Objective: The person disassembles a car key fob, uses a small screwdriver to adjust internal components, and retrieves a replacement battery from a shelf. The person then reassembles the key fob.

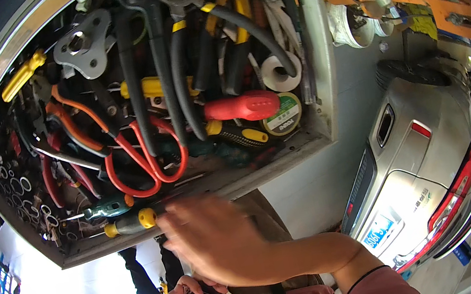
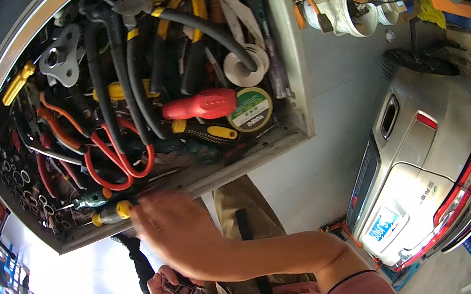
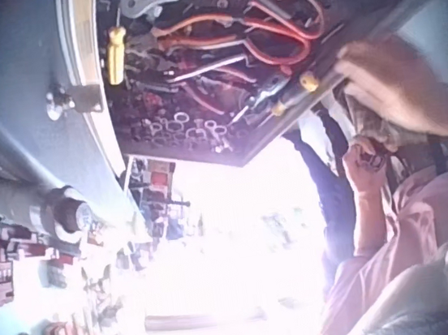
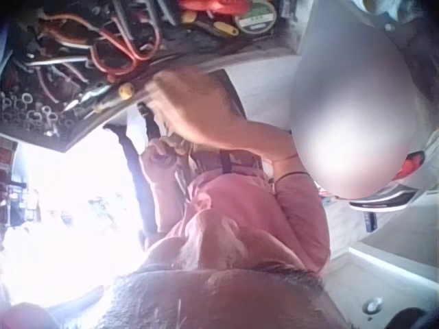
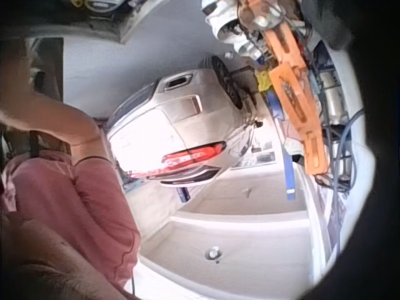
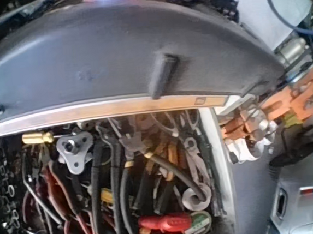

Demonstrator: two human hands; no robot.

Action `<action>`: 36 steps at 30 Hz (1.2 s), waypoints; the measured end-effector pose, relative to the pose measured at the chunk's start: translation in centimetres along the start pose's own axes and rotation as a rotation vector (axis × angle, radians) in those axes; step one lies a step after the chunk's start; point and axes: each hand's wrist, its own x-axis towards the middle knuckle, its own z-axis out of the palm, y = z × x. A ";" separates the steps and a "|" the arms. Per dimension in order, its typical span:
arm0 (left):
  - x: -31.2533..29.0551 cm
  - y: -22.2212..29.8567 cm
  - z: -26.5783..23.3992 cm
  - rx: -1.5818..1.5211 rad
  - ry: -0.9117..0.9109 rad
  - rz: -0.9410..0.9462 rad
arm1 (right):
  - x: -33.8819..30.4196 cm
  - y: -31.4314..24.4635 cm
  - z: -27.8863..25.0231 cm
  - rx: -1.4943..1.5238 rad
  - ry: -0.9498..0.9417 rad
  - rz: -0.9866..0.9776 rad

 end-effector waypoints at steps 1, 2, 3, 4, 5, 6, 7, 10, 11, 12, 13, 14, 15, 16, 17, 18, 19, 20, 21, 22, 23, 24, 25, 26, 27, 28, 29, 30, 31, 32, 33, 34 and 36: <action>0.2 0.2 -0.3 0.042 -0.041 -0.020 | -0.8 1.0 -1.8 -0.003 -0.006 0.032; 0.2 0.1 -0.4 0.016 -0.085 -0.023 | -1.1 2.4 -3.3 -0.068 -0.009 0.057; 0.2 0.1 -0.2 0.038 -0.085 -0.017 | -1.2 3.9 -4.7 -0.134 -0.010 0.081; 0.3 0.1 0.0 0.058 -0.087 -0.006 | -1.3 5.1 -5.8 -0.186 0.023 0.103; 0.4 0.1 0.1 0.080 -0.091 -0.001 | -1.4 6.1 -6.5 -0.243 0.058 0.131; 0.5 0.0 0.0 0.057 -0.105 -0.008 | -1.1 6.6 -6.9 -0.284 0.070 0.159; 0.5 0.0 -0.1 0.055 -0.101 -0.006 | -0.8 6.9 -7.2 -0.323 0.083 0.187; 0.6 -0.1 0.0 0.052 -0.095 -0.006 | -0.2 6.7 -6.7 -0.262 0.063 0.269; 0.6 -0.1 0.2 0.052 -0.097 -0.004 | 0.2 6.4 -6.3 -0.235 0.065 0.320; 0.6 -0.1 0.3 0.054 -0.103 -0.008 | 0.4 6.2 -5.9 -0.284 0.073 0.327; 0.6 -0.1 0.3 0.061 -0.101 -0.013 | 0.5 5.8 -5.7 -0.315 0.100 0.279; 0.5 -0.1 0.3 0.068 -0.098 -0.016 | 0.3 5.5 -5.0 -0.291 0.134 0.279; 0.6 -0.3 0.4 0.076 -0.096 -0.018 | 0.1 5.6 -4.3 -0.268 0.169 0.278; 0.6 -0.4 0.2 0.063 -0.097 -0.017 | 0.1 5.6 -3.9 -0.269 0.182 0.300; 0.7 -0.5 -0.2 0.051 -0.098 -0.017 | 0.3 5.4 -3.7 -0.274 0.179 0.313; 0.8 -0.6 -0.3 0.035 -0.107 -0.030 | 0.5 5.4 -3.8 -0.293 0.179 0.332; 0.9 -0.8 -0.2 0.034 -0.102 -0.016 | 0.7 5.4 -3.8 -0.312 0.181 0.352; 0.8 -0.9 -0.1 0.034 -0.098 -0.004 | 0.8 5.4 -3.6 -0.300 0.174 0.347; 0.8 -1.1 0.3 0.036 -0.096 0.005 | 1.0 5.2 -3.7 -0.335 0.174 0.333; 0.5 -1.0 0.8 0.052 -0.044 -0.002 | 1.2 5.4 -3.8 -0.333 0.142 0.341; 0.8 -1.3 1.3 0.128 -0.053 0.017 | 1.3 5.6 -3.9 -0.330 0.109 0.350; 0.7 -1.5 1.5 0.115 -0.032 0.018 | 1.4 5.6 -3.8 -0.348 0.132 0.338; 0.6 -1.7 1.8 0.103 -0.010 0.023 | 1.5 5.1 -4.0 -0.310 0.081 0.371; 0.7 -1.9 2.1 0.120 -0.014 0.019 | 1.6 4.6 -4.1 -0.313 0.061 0.378; 0.9 -2.1 2.4 0.138 -0.018 0.019 | 1.5 4.1 -4.0 -0.312 0.042 0.383; 1.0 -2.2 2.6 0.158 -0.020 0.016 | 0.8 3.8 -3.4 -0.293 0.084 0.360; 1.1 -2.4 2.5 0.170 -0.016 0.011 | 0.3 3.7 -3.2 -0.251 0.095 0.356; 1.2 -2.4 2.5 0.181 -0.007 0.014 | -0.3 3.7 -3.5 -0.205 0.098 0.314; 1.4 -2.4 2.6 0.190 0.002 0.017 | -0.9 4.0 -4.1 -0.159 0.100 0.271; 1.2 -2.5 2.8 0.243 0.040 0.049 | -1.2 4.6 -4.9 -0.116 0.122 0.266; 1.3 -2.5 3.0 0.231 0.033 0.040 | -1.6 5.4 -6.0 -0.071 0.144 0.262; 1.2 -2.3 3.0 0.221 0.029 0.034 | -1.9 6.1 -6.9 -0.023 0.166 0.257; 1.2 -2.4 3.3 0.240 0.040 0.039 | -1.2 8.2 -8.4 -0.080 0.280 0.368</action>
